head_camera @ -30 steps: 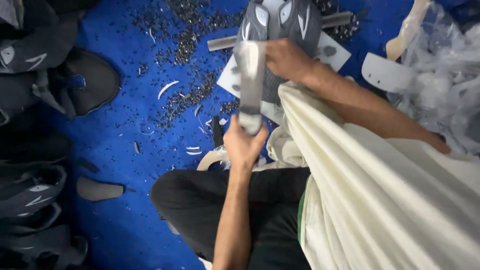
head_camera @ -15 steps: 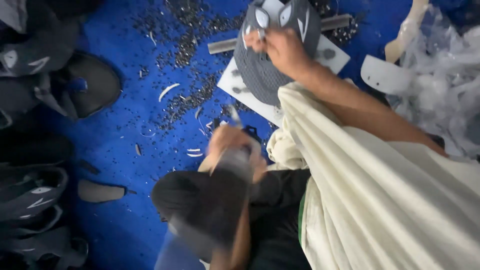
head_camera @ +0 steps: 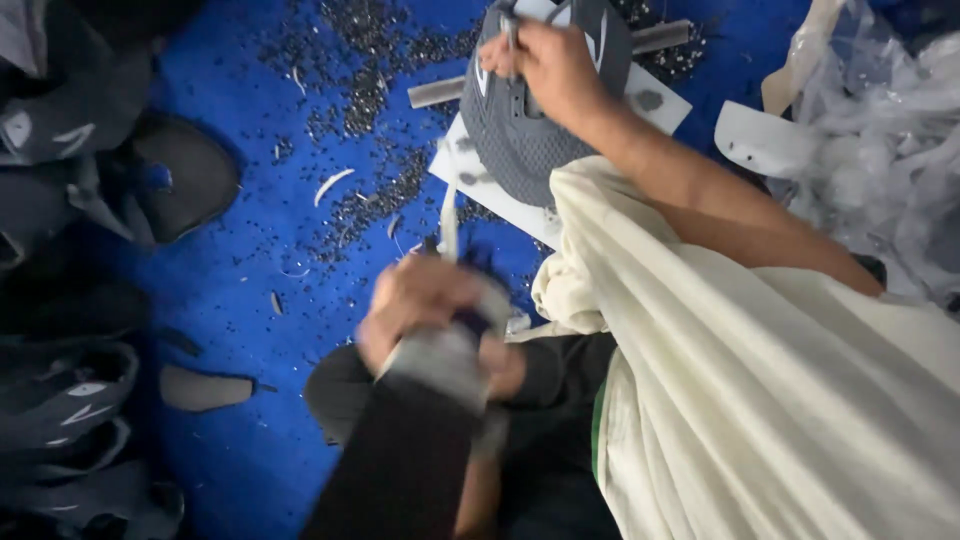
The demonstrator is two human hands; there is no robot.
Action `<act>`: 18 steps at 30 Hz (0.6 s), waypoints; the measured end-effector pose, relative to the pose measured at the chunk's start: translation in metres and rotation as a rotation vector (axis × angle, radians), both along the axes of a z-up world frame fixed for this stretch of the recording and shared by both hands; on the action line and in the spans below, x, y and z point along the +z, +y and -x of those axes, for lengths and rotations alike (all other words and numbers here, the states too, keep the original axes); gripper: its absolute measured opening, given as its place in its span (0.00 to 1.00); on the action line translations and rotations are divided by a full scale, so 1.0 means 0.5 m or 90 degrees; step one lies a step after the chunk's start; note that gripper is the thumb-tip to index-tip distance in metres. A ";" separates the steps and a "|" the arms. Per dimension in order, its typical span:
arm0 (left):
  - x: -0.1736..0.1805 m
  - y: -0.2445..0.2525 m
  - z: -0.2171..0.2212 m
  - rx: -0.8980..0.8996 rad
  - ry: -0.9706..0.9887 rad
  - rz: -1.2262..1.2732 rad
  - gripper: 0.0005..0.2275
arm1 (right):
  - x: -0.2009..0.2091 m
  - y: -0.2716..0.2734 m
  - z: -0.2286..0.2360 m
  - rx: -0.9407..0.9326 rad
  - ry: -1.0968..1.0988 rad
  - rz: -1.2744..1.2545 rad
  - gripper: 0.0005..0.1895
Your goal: Punching holes into shoe upper components using a manual punch tool and a mallet.
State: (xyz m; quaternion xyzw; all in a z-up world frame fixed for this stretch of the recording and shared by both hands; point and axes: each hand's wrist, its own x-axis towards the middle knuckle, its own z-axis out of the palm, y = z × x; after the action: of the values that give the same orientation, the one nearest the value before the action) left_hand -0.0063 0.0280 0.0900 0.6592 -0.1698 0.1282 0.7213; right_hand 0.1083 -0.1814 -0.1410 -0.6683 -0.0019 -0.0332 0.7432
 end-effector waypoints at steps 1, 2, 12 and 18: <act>-0.086 0.009 0.003 0.000 0.088 -0.098 0.19 | 0.015 0.001 0.006 -0.019 -0.108 0.145 0.06; -0.173 0.017 0.004 0.001 0.177 -0.196 0.17 | 0.028 0.001 0.013 -0.038 -0.215 0.290 0.08; 0.000 0.009 0.018 0.138 0.216 -0.426 0.17 | -0.021 -0.036 -0.065 -0.032 0.041 -0.074 0.13; -0.071 -0.005 -0.015 0.026 -0.015 -0.062 0.18 | 0.025 -0.006 -0.024 -0.066 -0.084 0.149 0.06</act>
State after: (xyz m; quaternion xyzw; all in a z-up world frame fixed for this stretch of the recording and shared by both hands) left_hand 0.0011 0.0253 0.0544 0.6954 -0.1709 0.1422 0.6834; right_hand 0.1201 -0.1843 -0.1283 -0.7460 -0.0202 -0.1152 0.6556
